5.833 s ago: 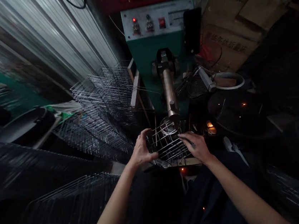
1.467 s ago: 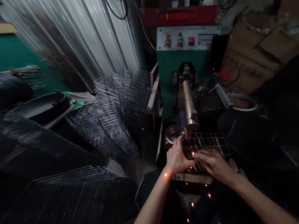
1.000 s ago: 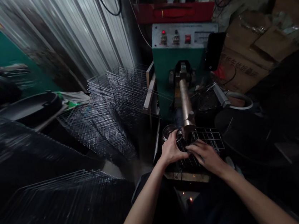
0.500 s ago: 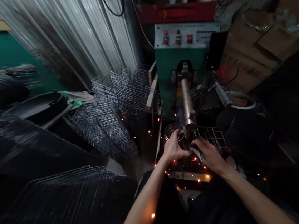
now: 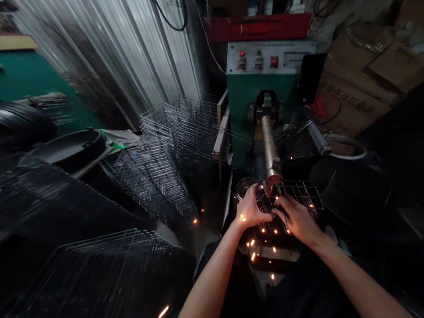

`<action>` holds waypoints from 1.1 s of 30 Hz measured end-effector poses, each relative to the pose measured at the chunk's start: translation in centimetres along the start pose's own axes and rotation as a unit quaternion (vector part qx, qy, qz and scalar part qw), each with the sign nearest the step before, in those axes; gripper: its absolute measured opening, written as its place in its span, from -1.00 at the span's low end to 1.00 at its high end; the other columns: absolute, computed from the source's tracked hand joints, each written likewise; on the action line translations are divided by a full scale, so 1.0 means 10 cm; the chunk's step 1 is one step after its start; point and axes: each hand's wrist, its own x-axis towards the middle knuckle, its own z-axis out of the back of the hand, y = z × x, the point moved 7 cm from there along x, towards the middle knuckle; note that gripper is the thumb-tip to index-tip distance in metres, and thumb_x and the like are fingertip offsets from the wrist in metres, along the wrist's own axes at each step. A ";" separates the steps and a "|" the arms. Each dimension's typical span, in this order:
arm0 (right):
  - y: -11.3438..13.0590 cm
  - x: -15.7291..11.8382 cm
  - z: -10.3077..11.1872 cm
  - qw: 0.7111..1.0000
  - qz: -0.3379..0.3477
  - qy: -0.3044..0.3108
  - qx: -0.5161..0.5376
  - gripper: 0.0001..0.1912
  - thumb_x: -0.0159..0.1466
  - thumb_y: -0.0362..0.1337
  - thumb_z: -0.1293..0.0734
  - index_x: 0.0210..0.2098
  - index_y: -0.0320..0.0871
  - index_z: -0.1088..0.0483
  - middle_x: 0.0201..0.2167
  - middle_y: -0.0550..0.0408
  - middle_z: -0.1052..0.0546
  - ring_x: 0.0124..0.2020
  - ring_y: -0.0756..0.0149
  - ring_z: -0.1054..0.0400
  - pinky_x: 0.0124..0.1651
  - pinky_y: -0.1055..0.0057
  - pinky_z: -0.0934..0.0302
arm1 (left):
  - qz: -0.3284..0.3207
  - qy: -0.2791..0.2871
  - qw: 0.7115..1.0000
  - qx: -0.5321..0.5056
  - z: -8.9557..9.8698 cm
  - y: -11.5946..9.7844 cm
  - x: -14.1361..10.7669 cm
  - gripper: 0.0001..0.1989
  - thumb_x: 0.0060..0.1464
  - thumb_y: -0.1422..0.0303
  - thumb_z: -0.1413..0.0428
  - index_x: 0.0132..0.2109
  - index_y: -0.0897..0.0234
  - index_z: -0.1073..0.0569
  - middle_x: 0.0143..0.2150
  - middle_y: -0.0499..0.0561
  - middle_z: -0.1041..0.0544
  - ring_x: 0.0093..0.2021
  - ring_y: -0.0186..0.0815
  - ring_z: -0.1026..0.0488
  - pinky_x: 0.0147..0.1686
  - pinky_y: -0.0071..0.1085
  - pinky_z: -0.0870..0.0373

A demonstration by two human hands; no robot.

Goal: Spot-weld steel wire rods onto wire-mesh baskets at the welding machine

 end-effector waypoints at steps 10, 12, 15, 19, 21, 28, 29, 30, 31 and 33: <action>-0.04 0.04 0.08 0.999 0.012 -0.042 -0.002 -0.94 0.41 -0.29 -0.26 -0.13 -0.10 -0.35 -0.17 -0.02 -0.44 -0.17 0.16 -0.42 -0.10 0.23 -0.37 | 0.035 -0.024 0.996 0.078 0.15 -0.06 0.00 0.13 -0.36 0.09 -0.40 0.35 0.10 -0.06 0.28 0.15 -0.33 0.13 0.13 -0.45 0.05 -0.05 -0.44; -0.10 0.10 0.09 0.998 0.018 -0.050 -0.016 -0.93 0.40 -0.30 -0.26 -0.15 -0.12 -0.38 -0.15 -0.05 -0.43 -0.13 0.13 -0.40 -0.06 0.19 -0.35 | 0.028 -0.015 0.996 0.081 0.19 -0.03 0.09 0.13 -0.36 0.07 -0.40 0.35 0.10 -0.07 0.26 0.14 -0.35 0.14 0.11 -0.45 0.05 -0.07 -0.44; -0.20 0.17 0.10 0.998 0.014 -0.048 -0.029 -0.91 0.39 -0.33 -0.27 -0.20 -0.13 -0.42 -0.18 -0.04 -0.41 -0.14 0.13 -0.37 -0.08 0.20 -0.34 | 0.018 -0.006 0.997 0.076 0.24 0.03 0.22 0.15 -0.36 0.05 -0.41 0.35 0.12 -0.07 0.25 0.13 -0.37 0.16 0.10 -0.43 0.07 -0.07 -0.42; -0.25 0.21 0.11 0.998 0.021 -0.043 -0.028 -0.88 0.38 -0.35 -0.26 -0.19 -0.13 -0.45 -0.22 -0.02 -0.40 -0.15 0.14 -0.36 -0.09 0.23 -0.32 | 0.016 0.006 0.997 0.075 0.24 0.08 0.31 0.15 -0.37 0.04 -0.42 0.35 0.12 -0.08 0.26 0.13 -0.36 0.17 0.08 -0.43 0.10 -0.09 -0.41; -0.25 0.21 0.10 0.999 0.023 -0.041 -0.029 -0.88 0.38 -0.35 -0.26 -0.19 -0.13 -0.45 -0.21 -0.03 -0.39 -0.15 0.14 -0.36 -0.08 0.24 -0.31 | 0.014 0.009 0.997 0.078 0.23 0.08 0.33 0.15 -0.37 0.04 -0.42 0.35 0.11 -0.08 0.27 0.13 -0.36 0.17 0.08 -0.43 0.09 -0.09 -0.41; -0.26 0.20 0.09 0.998 0.023 -0.035 -0.042 -0.87 0.40 -0.31 -0.24 -0.20 -0.12 -0.45 -0.23 -0.02 -0.39 -0.18 0.14 -0.35 -0.13 0.26 -0.29 | -0.006 0.029 0.993 0.110 0.26 0.06 0.39 0.17 -0.37 -0.01 -0.40 0.36 0.10 -0.07 0.26 0.13 -0.36 0.15 0.09 -0.44 0.05 -0.10 -0.44; -0.26 0.20 0.08 0.998 0.024 -0.036 -0.039 -0.86 0.40 -0.31 -0.24 -0.20 -0.12 -0.45 -0.23 -0.02 -0.40 -0.18 0.14 -0.35 -0.13 0.26 -0.29 | -0.006 0.034 0.992 0.122 0.27 0.06 0.40 0.18 -0.37 -0.01 -0.40 0.37 0.10 -0.06 0.26 0.14 -0.35 0.14 0.11 -0.44 0.03 -0.09 -0.45; -0.25 0.20 0.08 0.998 0.025 -0.037 -0.033 -0.86 0.40 -0.32 -0.24 -0.20 -0.12 -0.45 -0.22 -0.03 -0.41 -0.18 0.14 -0.35 -0.13 0.25 -0.29 | -0.008 0.039 0.990 0.133 0.27 0.04 0.41 0.19 -0.37 -0.01 -0.39 0.38 0.09 -0.05 0.26 0.14 -0.35 0.13 0.12 -0.45 0.01 -0.08 -0.46; -0.25 0.21 0.07 0.999 0.025 -0.038 -0.026 -0.86 0.40 -0.32 -0.24 -0.21 -0.13 -0.46 -0.22 -0.03 -0.42 -0.18 0.15 -0.36 -0.13 0.26 -0.29 | -0.011 0.044 0.989 0.142 0.27 0.02 0.41 0.20 -0.37 -0.02 -0.39 0.39 0.09 -0.04 0.25 0.14 -0.35 0.11 0.14 -0.46 -0.01 -0.06 -0.47; -0.24 0.22 0.06 0.999 0.019 -0.035 -0.008 -0.85 0.39 -0.33 -0.24 -0.23 -0.13 -0.46 -0.22 -0.02 -0.43 -0.19 0.16 -0.37 -0.13 0.27 -0.29 | -0.016 0.050 0.987 0.153 0.28 -0.02 0.42 0.20 -0.35 -0.05 -0.38 0.40 0.08 -0.03 0.24 0.15 -0.36 0.08 0.17 -0.48 0.00 -0.02 -0.46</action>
